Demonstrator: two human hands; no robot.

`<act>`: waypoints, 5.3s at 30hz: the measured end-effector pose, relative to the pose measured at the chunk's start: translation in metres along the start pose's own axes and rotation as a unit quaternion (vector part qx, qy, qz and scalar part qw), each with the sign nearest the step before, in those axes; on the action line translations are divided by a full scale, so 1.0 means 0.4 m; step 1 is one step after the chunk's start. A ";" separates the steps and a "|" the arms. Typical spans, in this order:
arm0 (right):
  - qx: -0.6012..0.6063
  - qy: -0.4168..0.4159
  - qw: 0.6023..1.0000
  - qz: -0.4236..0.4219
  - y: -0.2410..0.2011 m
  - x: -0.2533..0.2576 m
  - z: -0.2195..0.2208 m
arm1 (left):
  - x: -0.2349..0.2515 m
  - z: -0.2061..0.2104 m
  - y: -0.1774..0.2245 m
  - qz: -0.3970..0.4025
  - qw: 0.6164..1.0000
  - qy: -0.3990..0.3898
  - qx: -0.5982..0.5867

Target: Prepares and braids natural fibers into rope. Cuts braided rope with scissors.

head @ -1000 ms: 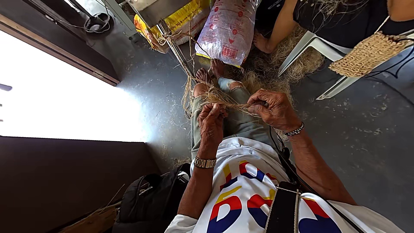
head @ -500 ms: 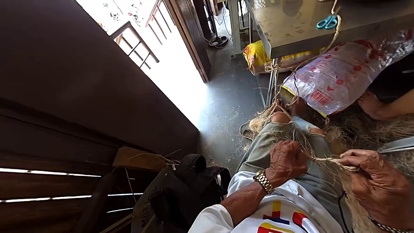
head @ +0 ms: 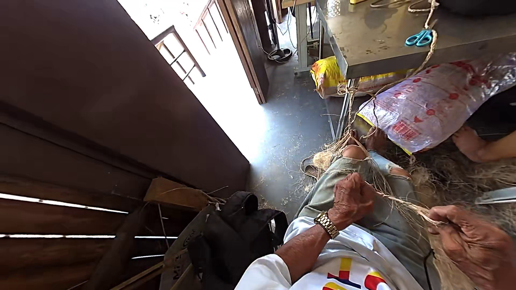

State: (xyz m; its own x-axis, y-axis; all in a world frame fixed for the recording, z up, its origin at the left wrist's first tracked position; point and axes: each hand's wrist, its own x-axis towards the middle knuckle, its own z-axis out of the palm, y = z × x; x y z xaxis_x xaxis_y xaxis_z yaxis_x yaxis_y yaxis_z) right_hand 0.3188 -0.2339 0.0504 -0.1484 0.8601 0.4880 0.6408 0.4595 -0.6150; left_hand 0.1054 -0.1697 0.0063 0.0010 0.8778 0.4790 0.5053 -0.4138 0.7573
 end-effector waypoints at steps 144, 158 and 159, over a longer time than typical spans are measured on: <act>0.007 0.107 0.994 0.009 -0.032 0.016 0.091 | -0.001 -0.028 0.098 -0.273 0.877 -0.207 -0.336; 0.166 0.047 0.983 0.066 -0.005 0.005 -0.015 | 0.007 -0.028 0.103 -0.336 0.826 -0.197 -0.406; 0.187 0.037 0.978 0.080 -0.006 0.005 -0.021 | 0.008 -0.030 0.105 -0.352 0.816 -0.195 -0.416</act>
State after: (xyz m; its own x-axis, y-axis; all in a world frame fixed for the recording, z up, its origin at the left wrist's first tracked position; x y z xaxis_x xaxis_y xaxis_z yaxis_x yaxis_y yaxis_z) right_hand 0.3235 -0.2351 0.0581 -0.0049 0.9161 0.4010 0.3280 0.3803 -0.8647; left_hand 0.1164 -0.1870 0.0450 0.3196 0.9116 -0.2586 -0.2604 0.3469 0.9010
